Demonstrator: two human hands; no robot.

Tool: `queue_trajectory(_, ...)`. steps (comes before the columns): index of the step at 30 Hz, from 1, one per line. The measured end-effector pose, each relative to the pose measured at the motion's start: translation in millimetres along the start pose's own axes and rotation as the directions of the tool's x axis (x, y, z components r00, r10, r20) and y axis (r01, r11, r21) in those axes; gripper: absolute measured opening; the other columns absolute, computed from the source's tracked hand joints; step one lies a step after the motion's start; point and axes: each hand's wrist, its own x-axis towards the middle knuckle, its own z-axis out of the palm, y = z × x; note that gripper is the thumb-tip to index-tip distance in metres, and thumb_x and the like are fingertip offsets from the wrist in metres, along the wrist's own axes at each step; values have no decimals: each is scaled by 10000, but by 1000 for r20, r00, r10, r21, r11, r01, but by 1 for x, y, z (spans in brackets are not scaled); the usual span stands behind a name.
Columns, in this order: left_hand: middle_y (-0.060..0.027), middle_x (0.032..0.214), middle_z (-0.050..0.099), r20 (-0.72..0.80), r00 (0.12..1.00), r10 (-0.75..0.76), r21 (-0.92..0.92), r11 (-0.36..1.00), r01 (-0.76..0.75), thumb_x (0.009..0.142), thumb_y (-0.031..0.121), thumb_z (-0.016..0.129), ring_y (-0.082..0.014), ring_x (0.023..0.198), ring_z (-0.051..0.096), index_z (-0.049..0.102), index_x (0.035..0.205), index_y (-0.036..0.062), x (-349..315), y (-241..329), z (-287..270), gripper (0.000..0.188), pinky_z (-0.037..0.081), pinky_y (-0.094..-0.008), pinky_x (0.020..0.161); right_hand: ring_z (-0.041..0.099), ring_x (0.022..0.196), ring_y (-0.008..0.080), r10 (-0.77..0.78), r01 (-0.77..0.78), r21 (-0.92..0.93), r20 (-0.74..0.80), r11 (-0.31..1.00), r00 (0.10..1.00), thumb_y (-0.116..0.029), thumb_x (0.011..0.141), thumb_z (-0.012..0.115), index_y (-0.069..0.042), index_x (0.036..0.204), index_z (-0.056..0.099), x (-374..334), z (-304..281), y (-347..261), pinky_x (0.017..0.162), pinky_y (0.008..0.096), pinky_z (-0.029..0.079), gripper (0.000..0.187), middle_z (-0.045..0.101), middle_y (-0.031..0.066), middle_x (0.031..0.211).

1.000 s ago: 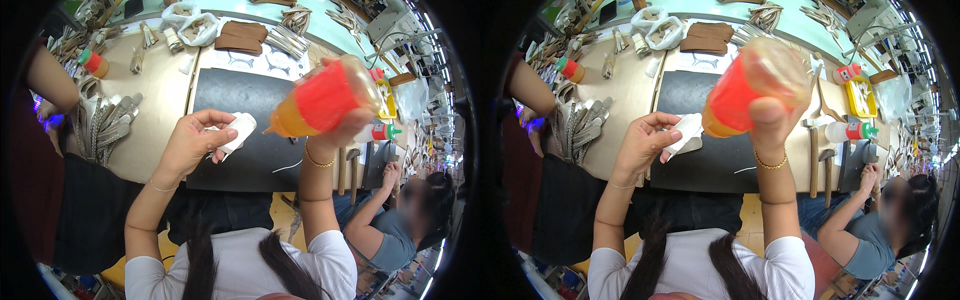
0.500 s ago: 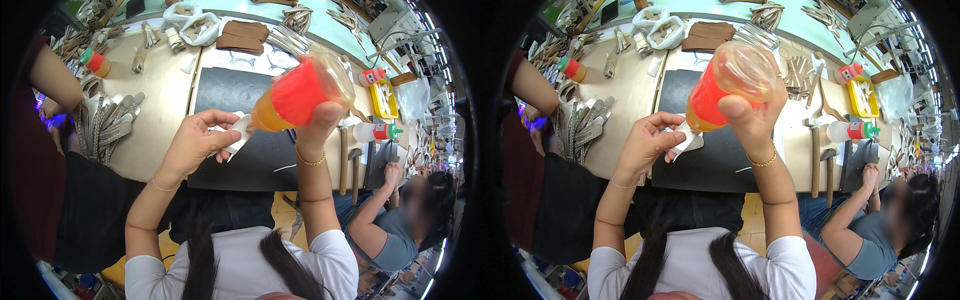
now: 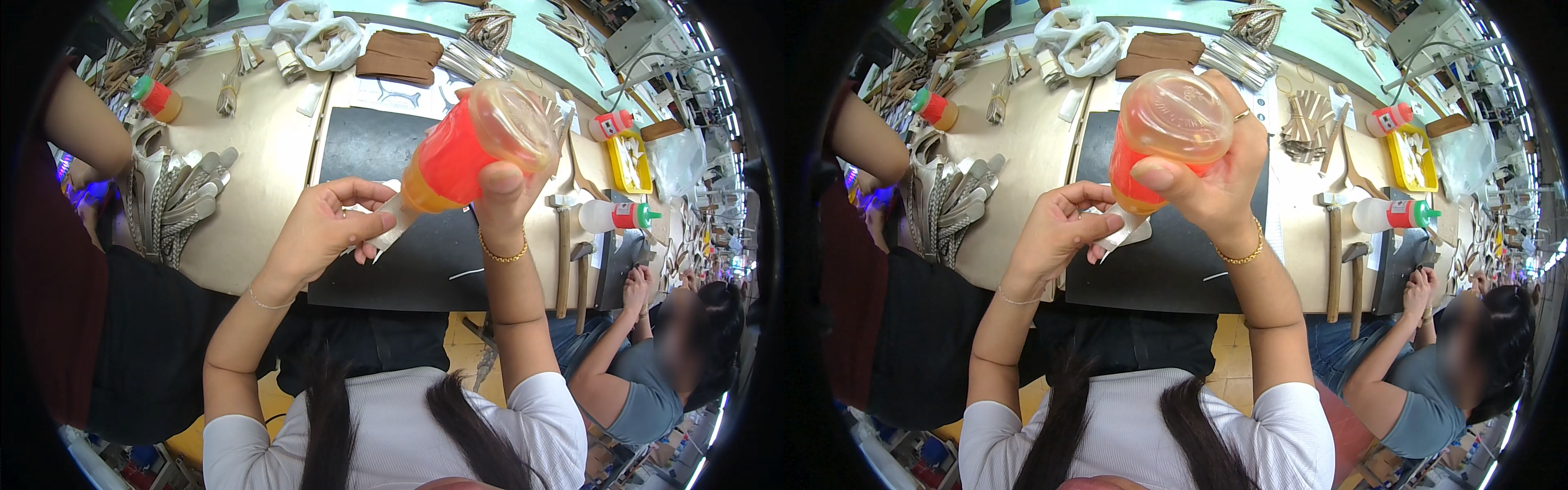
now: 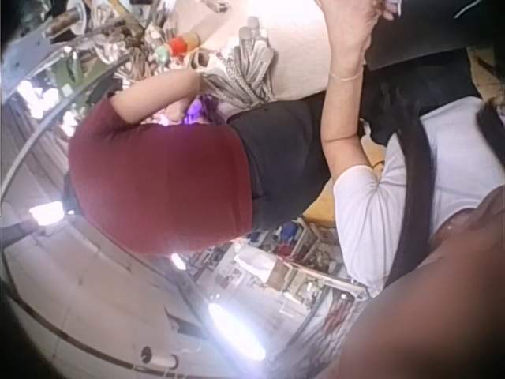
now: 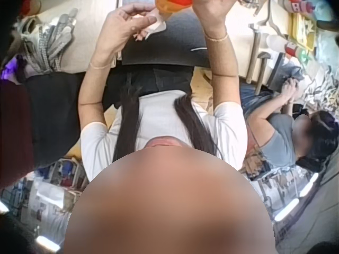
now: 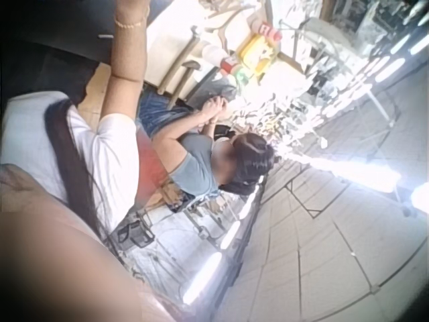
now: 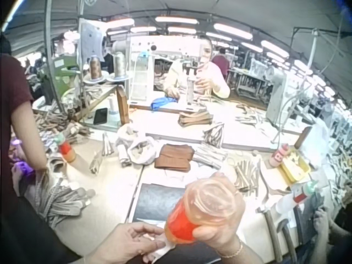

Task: The person applies glue from a red-capped bottle to the edges of small white fabric pieces on a black mat. They handle the pieces one at a time, apply glue, and place them back on the mat. Other workers are visible in the background.

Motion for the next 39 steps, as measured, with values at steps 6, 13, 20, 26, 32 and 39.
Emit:
queue_trajectory(6,-104,820,635,9,1000,19,-31,999,-19,806,39,675,-65,536,581,568,1065,-77,3,-3,-6,303,469,-168,455,617,815,205,26,-25,-60,11,998,1000,-614,728,644,56,1037,558,1,-11,2,692,303,506,743,597,132,948)
queue_trajectory(13,-101,834,624,-7,999,42,-11,999,-42,824,53,658,-91,563,598,570,1061,-72,6,-10,-20,282,487,-185,471,581,874,258,240,-242,722,107,649,965,-709,769,512,28,1193,441,22,-55,0,710,360,517,853,563,148,976)
queue_trajectory(20,-59,806,590,-302,922,241,245,955,-169,877,52,584,-165,699,641,528,1123,-33,56,-20,-99,266,510,-230,581,639,763,261,297,-217,737,23,640,955,-722,800,438,31,1097,517,12,-74,0,598,326,552,814,615,159,856)
queue_trajectory(26,-8,754,630,-513,782,354,546,838,-21,800,110,668,-54,584,521,646,967,24,114,-9,-151,189,426,-197,474,628,726,246,394,-241,719,-50,652,918,-702,818,436,31,1086,517,3,-78,2,575,317,533,785,608,144,832)
queue_trajectory(32,-51,734,669,-510,754,414,672,739,49,761,120,703,-116,596,586,683,920,30,131,-10,-155,184,461,-259,530,622,736,255,388,-232,712,-62,662,919,-690,827,434,39,1123,500,1,-83,1,571,317,529,790,598,145,854)
queue_trajectory(39,-106,895,577,-320,581,748,940,325,98,732,147,732,-207,773,554,669,987,44,116,-12,-133,283,455,-316,695,624,738,254,383,-245,712,-37,659,923,-705,817,431,42,1117,501,2,-83,3,580,318,534,808,597,145,862)
